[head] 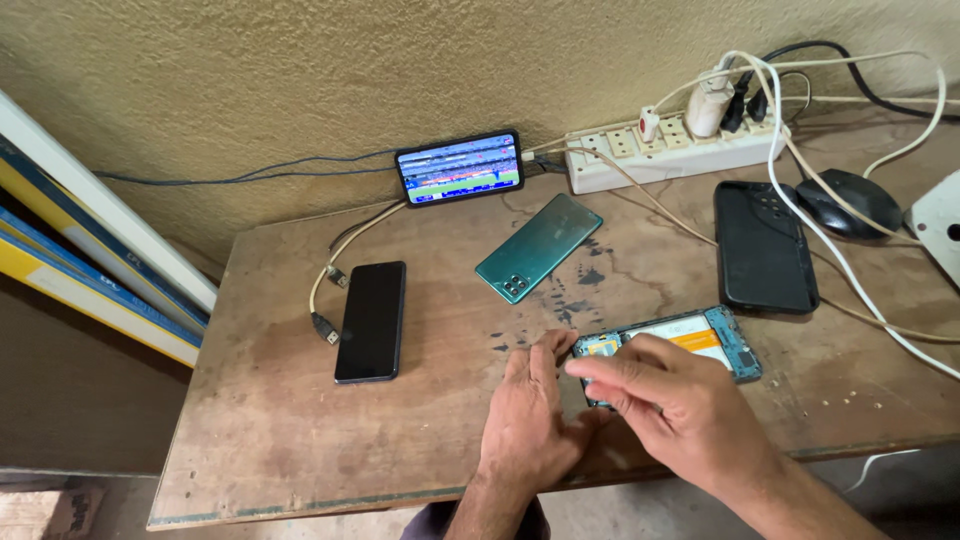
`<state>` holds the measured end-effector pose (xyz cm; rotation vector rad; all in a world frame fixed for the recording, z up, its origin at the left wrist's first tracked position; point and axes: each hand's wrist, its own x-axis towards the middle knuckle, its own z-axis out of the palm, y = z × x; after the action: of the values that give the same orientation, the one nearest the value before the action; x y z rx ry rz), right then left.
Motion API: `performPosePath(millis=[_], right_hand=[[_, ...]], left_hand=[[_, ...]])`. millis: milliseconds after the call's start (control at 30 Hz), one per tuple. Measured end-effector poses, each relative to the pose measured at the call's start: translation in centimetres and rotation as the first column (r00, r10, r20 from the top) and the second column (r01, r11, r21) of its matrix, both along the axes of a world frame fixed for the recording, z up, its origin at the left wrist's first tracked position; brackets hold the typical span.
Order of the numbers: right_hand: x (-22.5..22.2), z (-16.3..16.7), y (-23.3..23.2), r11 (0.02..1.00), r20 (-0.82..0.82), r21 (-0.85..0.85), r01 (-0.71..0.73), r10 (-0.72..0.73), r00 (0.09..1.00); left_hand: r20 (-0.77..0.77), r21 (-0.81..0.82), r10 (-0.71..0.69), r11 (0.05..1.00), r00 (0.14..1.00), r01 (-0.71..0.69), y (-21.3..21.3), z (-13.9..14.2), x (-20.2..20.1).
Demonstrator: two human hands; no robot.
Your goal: The person pries open the back cover of a smartphone and works on its internal components, using a small green pry tool to lift and adjust the battery and internal parts while holding the phone steady with the other hand. The phone's back cover and another phone rest on the wooden workbench beside them.
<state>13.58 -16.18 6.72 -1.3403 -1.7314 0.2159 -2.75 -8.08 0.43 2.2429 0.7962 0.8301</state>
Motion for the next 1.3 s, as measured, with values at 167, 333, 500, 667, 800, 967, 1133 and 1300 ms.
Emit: performPosePath(millis=[167,333,500,667,800,967,1133,1300], right_hand=[[-0.2,-0.8,0.3,0.985,-0.066,0.030,-0.168,0.170,0.983],[0.2,-1.6,1.6,0.989,-0.035,-0.022,-0.143,0.143,0.989],[0.6,-2.0,2.0,0.944,-0.209,-0.097,-0.317,0.292,0.933],[1.6,-2.6,2.4,0.963,-0.214,-0.113,-0.245,0.218,0.952],[2.2,-3.1,2.2,0.953,-0.194,0.026,-0.301,0.301,0.934],[3.2,-3.1,2.2,0.935,-0.289,-0.127,-0.330,0.283,0.914],[3.5,-3.5,2.1,0.904,-0.348,-0.007,-0.427,0.398,0.849],[4.0,-3.8,2.1,0.911,-0.273,-0.006,-0.412,0.395,0.877]], left_hand=[[-0.017,0.101,-0.025,0.995,1.000,0.027,0.2,-0.7,-0.2],[-0.005,0.047,-0.018,0.999,1.000,0.019,0.2,-1.1,-0.2],[-0.047,0.198,-0.029,0.979,0.998,0.038,0.2,-0.7,-0.3],[-0.103,-0.053,0.027,0.998,0.994,-0.032,0.0,0.0,0.0],[-0.070,-0.044,0.019,0.999,0.997,-0.022,0.0,0.7,0.0],[-0.114,-0.100,0.030,0.994,0.993,-0.042,-0.1,0.9,0.2],[-0.085,-0.045,0.003,0.999,0.996,-0.007,0.0,0.7,-0.2],[-0.080,0.016,0.004,1.000,0.997,-0.003,0.1,0.6,-0.2]])
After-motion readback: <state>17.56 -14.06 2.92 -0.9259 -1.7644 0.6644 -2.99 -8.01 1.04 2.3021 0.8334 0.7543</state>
